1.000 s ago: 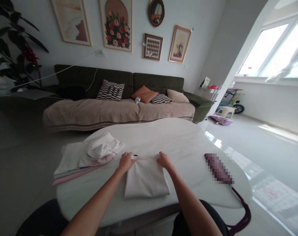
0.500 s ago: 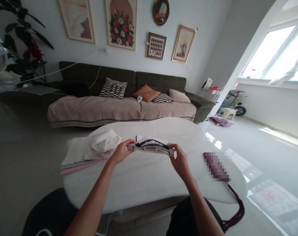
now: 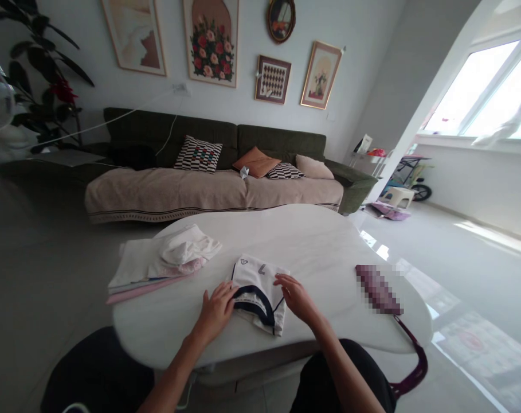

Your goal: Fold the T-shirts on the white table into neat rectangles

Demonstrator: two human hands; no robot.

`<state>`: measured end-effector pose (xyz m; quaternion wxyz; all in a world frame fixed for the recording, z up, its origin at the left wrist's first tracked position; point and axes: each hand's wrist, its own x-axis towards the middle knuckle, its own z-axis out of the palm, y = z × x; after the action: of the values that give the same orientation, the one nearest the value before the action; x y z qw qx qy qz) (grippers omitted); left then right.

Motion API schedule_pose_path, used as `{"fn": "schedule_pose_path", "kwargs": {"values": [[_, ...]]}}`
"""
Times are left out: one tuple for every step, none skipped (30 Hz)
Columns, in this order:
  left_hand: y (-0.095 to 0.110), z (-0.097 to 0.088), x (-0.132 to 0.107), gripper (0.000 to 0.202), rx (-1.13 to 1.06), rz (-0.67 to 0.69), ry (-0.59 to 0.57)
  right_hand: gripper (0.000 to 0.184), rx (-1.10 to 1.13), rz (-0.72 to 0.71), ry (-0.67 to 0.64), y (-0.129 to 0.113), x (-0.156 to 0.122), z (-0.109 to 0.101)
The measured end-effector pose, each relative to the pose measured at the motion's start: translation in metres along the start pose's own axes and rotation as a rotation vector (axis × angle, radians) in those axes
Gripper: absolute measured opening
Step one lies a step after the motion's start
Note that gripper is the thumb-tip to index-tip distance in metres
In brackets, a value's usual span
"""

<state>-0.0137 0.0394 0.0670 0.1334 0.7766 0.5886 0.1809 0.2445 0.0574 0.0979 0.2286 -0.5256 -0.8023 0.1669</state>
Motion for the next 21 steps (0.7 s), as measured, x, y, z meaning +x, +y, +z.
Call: {"fn": "schedule_pose_path", "kwargs": {"values": [[0.007, 0.003, -0.001, 0.037, 0.006, 0.002, -0.021, 0.041, -0.035, 0.016, -0.039, 0.005, 0.012, 0.004], [0.012, 0.007, -0.003, 0.035, 0.015, -0.007, -0.037, 0.043, -0.066, 0.040, -0.094, 0.010, 0.021, 0.008], [0.015, 0.011, -0.004, 0.033, 0.025, -0.024, -0.042, 0.046, -0.090, 0.069, -0.145, 0.015, 0.028, 0.013], [0.017, 0.014, -0.006, 0.032, 0.035, -0.041, -0.036, 0.048, -0.103, 0.100, -0.180, 0.019, 0.031, 0.018], [0.018, 0.016, -0.007, 0.030, 0.044, -0.050, -0.023, 0.049, -0.107, 0.125, -0.196, 0.022, 0.031, 0.023], [0.017, 0.017, -0.008, 0.030, 0.053, -0.054, -0.010, 0.049, -0.109, 0.143, -0.196, 0.025, 0.029, 0.026], [0.016, 0.017, -0.008, 0.029, 0.060, -0.053, -0.004, 0.048, -0.116, 0.162, -0.183, 0.027, 0.024, 0.029], [0.015, 0.017, -0.006, 0.030, 0.064, -0.050, -0.007, 0.048, -0.136, 0.187, -0.168, 0.027, 0.019, 0.032], [0.014, 0.017, -0.003, 0.030, 0.066, -0.048, -0.015, 0.048, -0.166, 0.218, -0.147, 0.026, 0.012, 0.035], [0.013, 0.016, 0.002, 0.032, 0.066, -0.045, -0.022, 0.047, -0.205, 0.257, -0.118, 0.024, 0.004, 0.037], [0.011, 0.016, 0.008, 0.036, 0.066, -0.035, -0.028, 0.047, -0.252, 0.303, -0.082, 0.019, -0.004, 0.041], [0.010, 0.016, 0.016, 0.042, 0.064, -0.017, -0.034, 0.046, -0.303, 0.353, -0.040, 0.013, -0.012, 0.044], [0.008, 0.017, 0.026, 0.049, 0.061, 0.009, -0.039, 0.045, -0.353, 0.402, 0.005, 0.004, -0.020, 0.049], [0.007, 0.017, 0.036, 0.056, 0.055, 0.039, -0.051, 0.045, -0.403, 0.444, 0.048, -0.006, -0.029, 0.055], [0.007, 0.017, 0.048, 0.061, 0.047, 0.070, -0.067, 0.044, -0.450, 0.475, 0.085, -0.018, -0.037, 0.063], [0.007, 0.016, 0.060, 0.064, 0.035, 0.098, -0.091, 0.044, -0.494, 0.490, 0.112, -0.031, -0.045, 0.072], [0.009, 0.015, 0.071, 0.065, 0.019, 0.117, -0.117, 0.044, -0.530, 0.493, 0.127, -0.045, -0.052, 0.081], [0.011, 0.014, 0.081, 0.063, -0.004, 0.127, -0.142, 0.043, -0.555, 0.480, 0.130, -0.058, -0.059, 0.090], [0.014, 0.011, 0.090, 0.060, -0.033, 0.129, -0.162, 0.043, -0.563, 0.447, 0.121, -0.071, -0.064, 0.098], [0.017, 0.009, 0.098, 0.057, -0.062, 0.127, -0.175, 0.042, -0.550, 0.398, 0.100, -0.081, -0.068, 0.104], [0.020, 0.006, 0.102, 0.053, -0.089, 0.120, -0.180, 0.042, -0.512, 0.336, 0.068, -0.089, -0.069, 0.106]]}}
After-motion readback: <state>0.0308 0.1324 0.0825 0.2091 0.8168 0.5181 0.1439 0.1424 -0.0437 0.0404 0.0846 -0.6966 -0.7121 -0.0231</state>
